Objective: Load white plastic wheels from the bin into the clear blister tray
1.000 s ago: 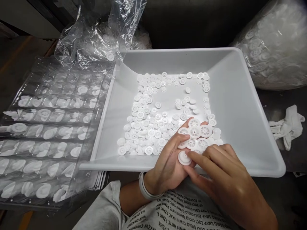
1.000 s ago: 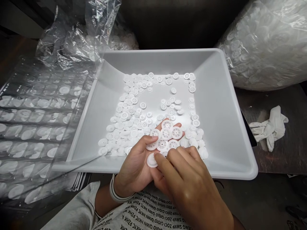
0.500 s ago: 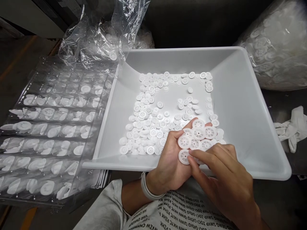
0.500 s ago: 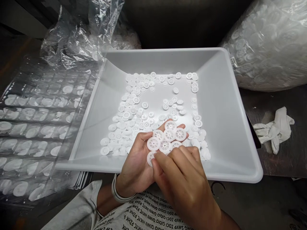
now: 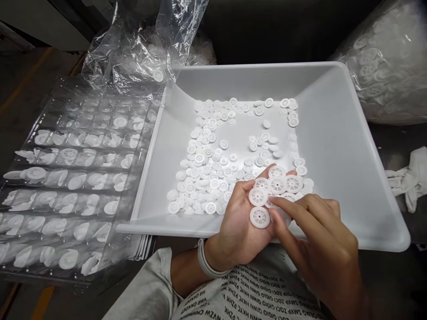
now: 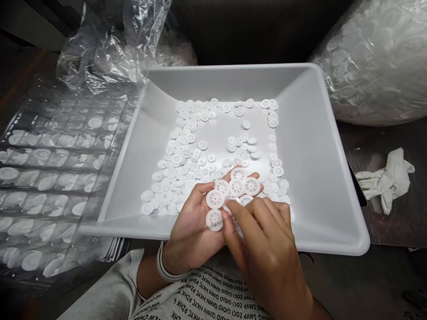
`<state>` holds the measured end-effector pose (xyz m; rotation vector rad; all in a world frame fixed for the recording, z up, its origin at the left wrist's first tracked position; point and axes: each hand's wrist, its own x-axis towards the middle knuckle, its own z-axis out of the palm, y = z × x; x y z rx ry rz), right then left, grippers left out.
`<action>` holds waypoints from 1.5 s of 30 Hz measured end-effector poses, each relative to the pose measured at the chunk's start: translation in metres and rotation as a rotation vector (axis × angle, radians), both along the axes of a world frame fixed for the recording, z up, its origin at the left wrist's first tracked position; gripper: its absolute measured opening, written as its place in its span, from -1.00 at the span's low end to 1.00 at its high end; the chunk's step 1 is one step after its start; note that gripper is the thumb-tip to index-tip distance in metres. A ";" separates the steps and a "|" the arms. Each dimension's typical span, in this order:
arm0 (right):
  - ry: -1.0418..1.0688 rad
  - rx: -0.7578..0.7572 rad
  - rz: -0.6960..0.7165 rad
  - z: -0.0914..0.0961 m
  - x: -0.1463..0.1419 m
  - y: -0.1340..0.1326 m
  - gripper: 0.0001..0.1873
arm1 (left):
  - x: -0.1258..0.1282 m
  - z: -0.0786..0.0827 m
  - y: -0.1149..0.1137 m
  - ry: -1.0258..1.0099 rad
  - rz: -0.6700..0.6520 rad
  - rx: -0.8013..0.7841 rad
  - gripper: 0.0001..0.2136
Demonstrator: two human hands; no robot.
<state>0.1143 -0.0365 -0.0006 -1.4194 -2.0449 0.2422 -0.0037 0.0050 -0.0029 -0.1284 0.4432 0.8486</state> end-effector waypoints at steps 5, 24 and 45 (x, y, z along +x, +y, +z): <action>-0.013 -0.008 -0.022 0.002 -0.005 0.003 -0.82 | 0.000 -0.001 -0.001 -0.006 -0.014 0.005 -0.55; -0.018 -0.014 -0.026 0.001 -0.003 0.005 -0.83 | 0.000 0.002 0.000 -0.026 0.002 -0.043 -0.58; -0.032 -0.026 0.009 0.005 0.002 0.004 -0.76 | -0.002 0.002 0.000 0.000 -0.026 -0.048 -0.61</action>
